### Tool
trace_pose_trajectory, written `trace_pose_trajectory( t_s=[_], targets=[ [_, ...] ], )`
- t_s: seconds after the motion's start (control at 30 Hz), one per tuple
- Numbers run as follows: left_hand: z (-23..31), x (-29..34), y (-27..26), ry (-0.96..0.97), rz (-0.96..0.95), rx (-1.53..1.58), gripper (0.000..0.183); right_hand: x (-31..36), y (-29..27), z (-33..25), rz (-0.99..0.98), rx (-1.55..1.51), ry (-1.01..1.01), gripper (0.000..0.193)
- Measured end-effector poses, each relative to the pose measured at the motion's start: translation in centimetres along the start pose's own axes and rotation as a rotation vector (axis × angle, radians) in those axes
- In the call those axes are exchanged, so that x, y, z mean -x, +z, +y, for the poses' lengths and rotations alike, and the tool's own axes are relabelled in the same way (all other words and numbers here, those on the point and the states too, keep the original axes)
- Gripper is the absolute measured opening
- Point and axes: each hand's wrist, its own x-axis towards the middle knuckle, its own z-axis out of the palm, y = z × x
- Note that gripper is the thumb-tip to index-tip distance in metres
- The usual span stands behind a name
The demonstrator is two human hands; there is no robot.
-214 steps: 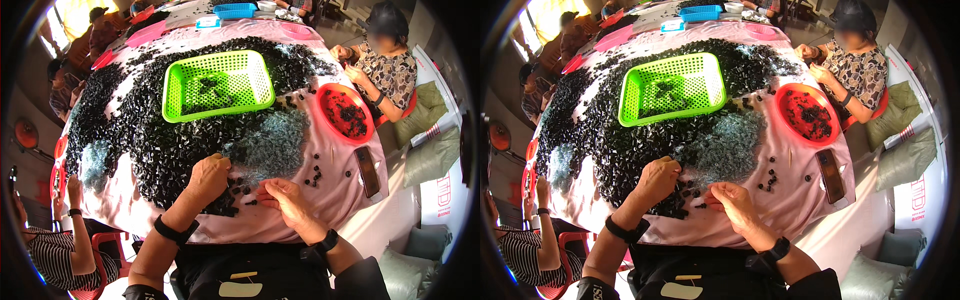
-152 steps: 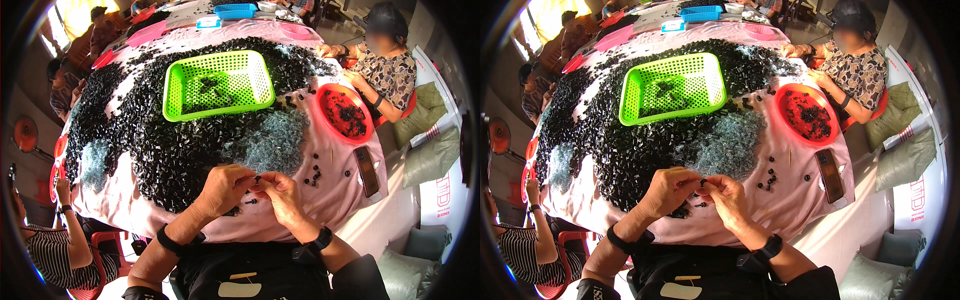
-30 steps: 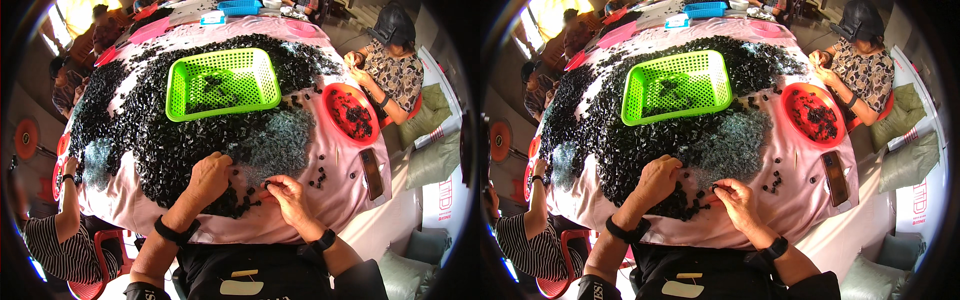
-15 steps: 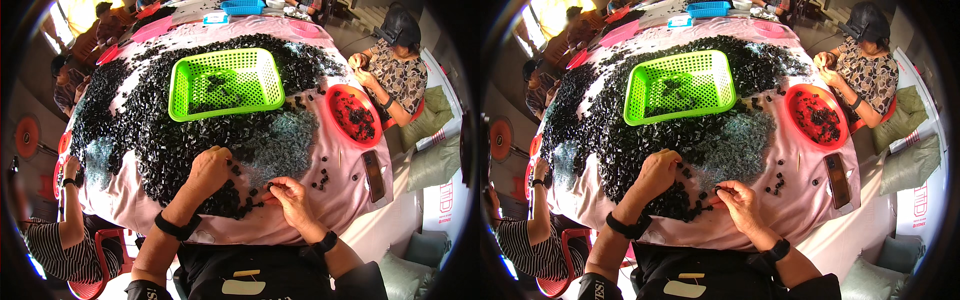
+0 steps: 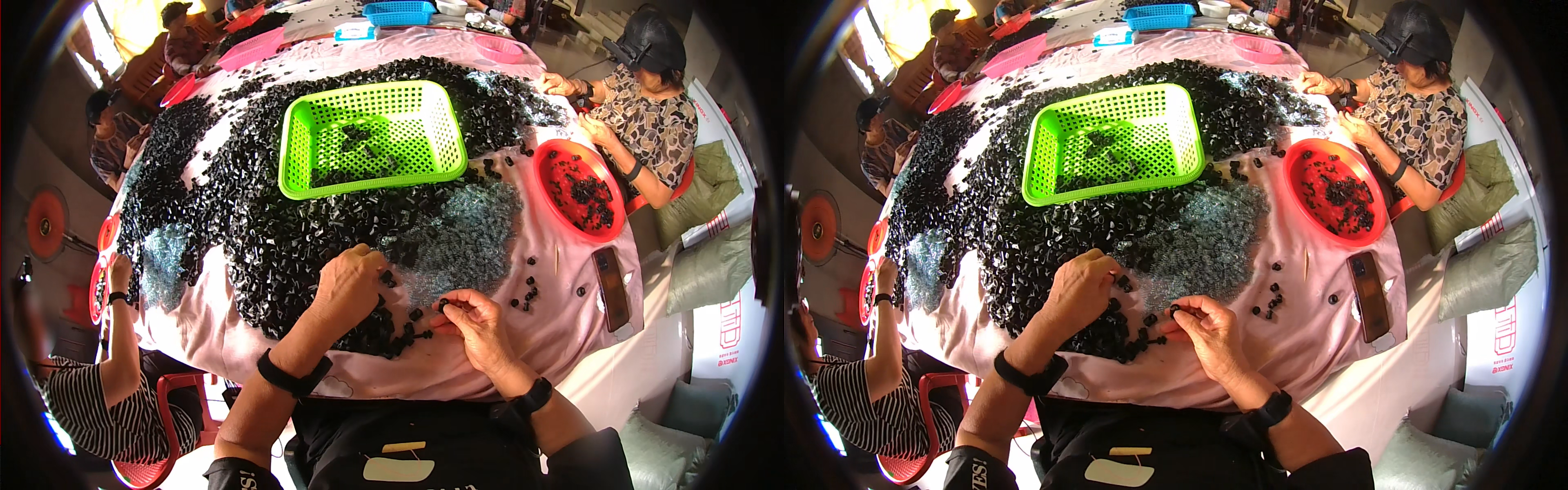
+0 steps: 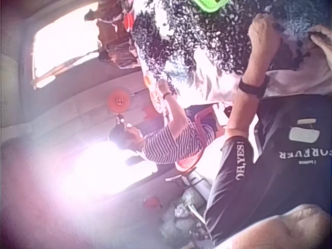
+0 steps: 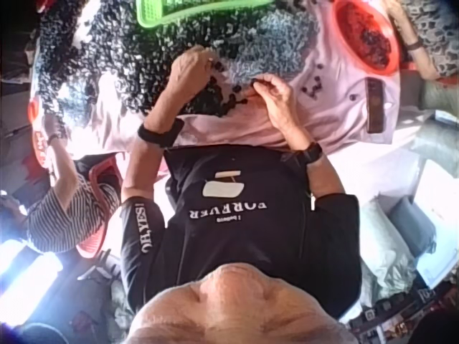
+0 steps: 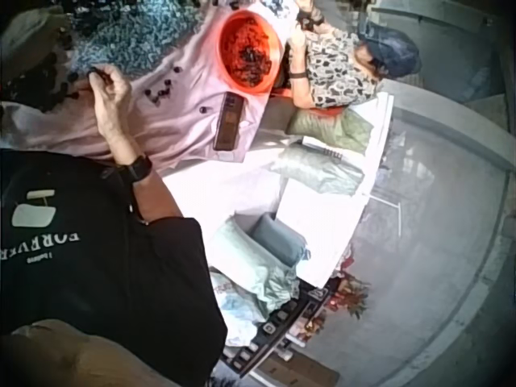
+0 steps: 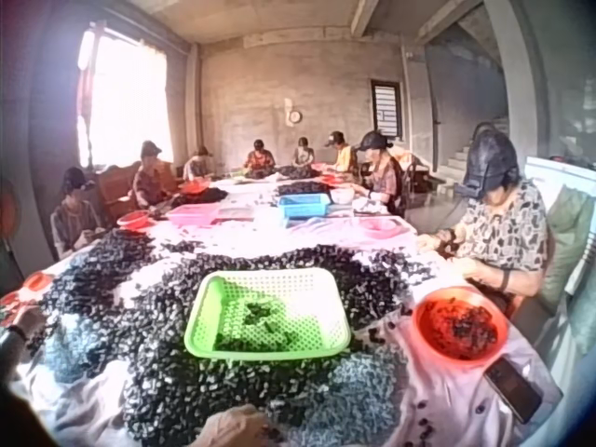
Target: Sorting and assembling small black and blue plastic components on a table.
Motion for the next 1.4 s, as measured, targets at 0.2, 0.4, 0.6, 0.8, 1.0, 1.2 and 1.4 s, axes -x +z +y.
trace_pose_trajectory(
  t_s=[0.2,0.4,0.6,0.8,1.0,1.2,1.4],
  targets=[
    [0.8,0.5,1.6,0.136,0.005,-0.01,0.016,-0.1,-0.1,0.4,-0.012,-0.02,-0.044,0.017],
    [1.4,0.9,1.9,0.157,0.024,-0.012,0.015,0.0,0.2,0.5,0.03,-0.045,-0.046,0.018],
    [2.1,1.3,2.0,0.178,0.06,0.059,0.018,-0.1,0.9,-0.4,0.044,-0.019,-0.055,0.017],
    [5.4,1.5,0.5,0.017,0.024,0.619,0.02,-0.3,1.3,-0.5,0.033,0.047,-0.027,0.018],
    [6.0,1.8,0.5,0.062,0.122,0.558,0.014,-0.4,1.8,-0.6,0.043,0.025,-0.019,0.017],
    [6.0,2.3,0.9,0.064,0.145,0.579,0.014,-0.4,2.1,-1.0,0.022,-0.028,0.02,0.015],
    [6.0,2.7,0.7,0.086,0.14,0.536,0.023,-0.2,2.6,-1.9,0.055,-0.039,0.073,0.015]
  ],
)
